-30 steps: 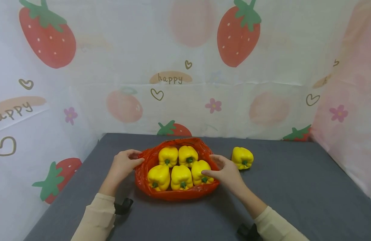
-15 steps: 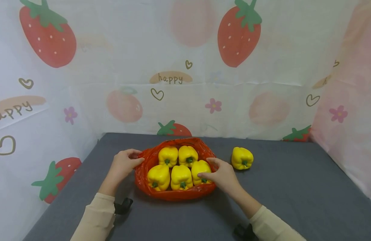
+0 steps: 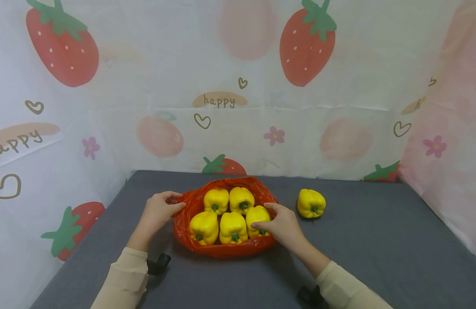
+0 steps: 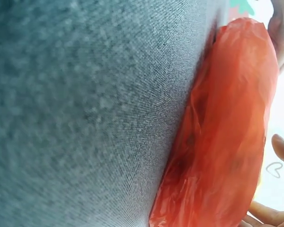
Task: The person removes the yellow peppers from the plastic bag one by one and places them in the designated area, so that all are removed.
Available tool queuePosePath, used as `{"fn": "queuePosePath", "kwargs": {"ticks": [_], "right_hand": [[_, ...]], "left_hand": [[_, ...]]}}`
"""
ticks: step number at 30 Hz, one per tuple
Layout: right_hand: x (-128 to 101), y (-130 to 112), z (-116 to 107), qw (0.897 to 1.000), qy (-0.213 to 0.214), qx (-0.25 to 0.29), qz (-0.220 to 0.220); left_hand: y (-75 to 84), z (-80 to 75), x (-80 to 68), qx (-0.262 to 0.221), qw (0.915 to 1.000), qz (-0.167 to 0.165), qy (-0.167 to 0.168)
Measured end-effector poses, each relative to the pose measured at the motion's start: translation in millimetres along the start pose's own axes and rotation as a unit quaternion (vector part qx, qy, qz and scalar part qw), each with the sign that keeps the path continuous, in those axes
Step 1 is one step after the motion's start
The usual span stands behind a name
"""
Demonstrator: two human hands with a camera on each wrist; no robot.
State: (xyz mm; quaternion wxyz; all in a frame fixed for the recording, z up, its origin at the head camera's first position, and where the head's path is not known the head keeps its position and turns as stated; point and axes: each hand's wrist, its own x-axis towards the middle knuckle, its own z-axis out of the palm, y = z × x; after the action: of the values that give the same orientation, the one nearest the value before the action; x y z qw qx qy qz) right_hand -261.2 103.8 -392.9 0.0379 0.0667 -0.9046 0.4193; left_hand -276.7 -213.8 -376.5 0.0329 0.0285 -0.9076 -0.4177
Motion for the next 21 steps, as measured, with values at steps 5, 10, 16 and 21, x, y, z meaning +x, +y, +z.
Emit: {"fn": "queuePosePath", "kwargs": {"ticks": [5, 10, 16, 21], "right_hand": [[0.4, -0.5, 3.4, 1.000, 0.002, -0.013, -0.013], [0.8, -0.8, 6.3, 1.000, 0.005, -0.018, -0.023], [1.7, -1.8, 8.1, 1.000, 0.006, -0.022, -0.020], [1.8, -2.5, 9.4, 1.000, 0.006, -0.021, -0.016]], "left_hand": [[0.4, -0.8, -0.7, -0.002, 1.0000, 0.001, 0.003], [0.4, -1.0, -0.8, -0.003, 1.0000, 0.002, 0.003], [-0.2, -0.5, 0.0, -0.007, 1.0000, 0.003, 0.001], [-0.4, -0.2, -1.1, -0.006, 1.0000, 0.002, 0.003]]}}
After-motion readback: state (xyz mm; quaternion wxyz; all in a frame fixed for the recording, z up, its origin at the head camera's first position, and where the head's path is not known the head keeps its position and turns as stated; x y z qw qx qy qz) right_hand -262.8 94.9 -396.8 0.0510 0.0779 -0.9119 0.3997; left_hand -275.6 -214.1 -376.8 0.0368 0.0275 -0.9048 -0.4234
